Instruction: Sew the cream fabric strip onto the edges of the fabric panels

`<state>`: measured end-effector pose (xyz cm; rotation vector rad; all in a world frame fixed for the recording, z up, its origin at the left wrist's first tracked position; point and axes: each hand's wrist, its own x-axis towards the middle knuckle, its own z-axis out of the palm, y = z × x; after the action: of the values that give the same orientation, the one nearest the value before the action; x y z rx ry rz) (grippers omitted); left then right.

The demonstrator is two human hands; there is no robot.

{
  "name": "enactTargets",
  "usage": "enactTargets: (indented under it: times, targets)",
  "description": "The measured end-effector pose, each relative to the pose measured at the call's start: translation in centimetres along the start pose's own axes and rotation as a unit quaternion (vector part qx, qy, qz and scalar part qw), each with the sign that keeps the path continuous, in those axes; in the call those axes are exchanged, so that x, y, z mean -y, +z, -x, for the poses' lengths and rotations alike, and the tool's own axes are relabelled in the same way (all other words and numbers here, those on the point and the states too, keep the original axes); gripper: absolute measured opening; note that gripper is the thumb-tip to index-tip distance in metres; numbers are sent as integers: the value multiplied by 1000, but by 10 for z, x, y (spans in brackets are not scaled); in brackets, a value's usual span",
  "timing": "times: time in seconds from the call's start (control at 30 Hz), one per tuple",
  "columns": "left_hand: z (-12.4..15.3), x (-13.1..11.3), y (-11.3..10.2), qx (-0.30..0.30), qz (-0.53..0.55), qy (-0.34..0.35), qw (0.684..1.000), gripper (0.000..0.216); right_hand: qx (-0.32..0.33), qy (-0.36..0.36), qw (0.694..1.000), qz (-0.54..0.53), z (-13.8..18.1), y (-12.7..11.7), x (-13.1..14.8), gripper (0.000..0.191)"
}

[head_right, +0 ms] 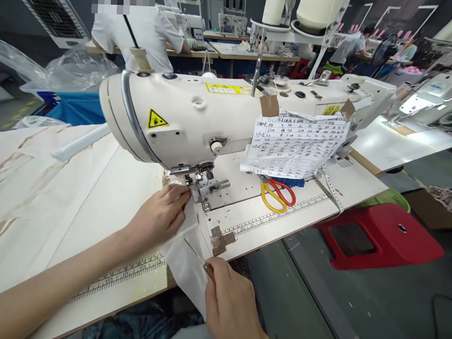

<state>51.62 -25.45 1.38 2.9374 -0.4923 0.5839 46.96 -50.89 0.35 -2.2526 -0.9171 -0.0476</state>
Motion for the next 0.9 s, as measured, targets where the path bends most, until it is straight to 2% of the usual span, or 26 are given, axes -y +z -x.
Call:
enactTargets:
  times: [0.23, 0.6, 0.9]
  targets:
    - [12, -1, 6, -8, -6, 13, 1000, 44, -24, -12, 999, 21, -2, -2, -2, 31]
    - [11, -5, 4, 0, -42, 19, 999, 48, -25, -24, 996, 83, -22, -5, 6, 32]
    - [17, -14, 2, -3, -56, 33, 998, 48, -11, -27, 996, 81, -36, 0, 7, 31]
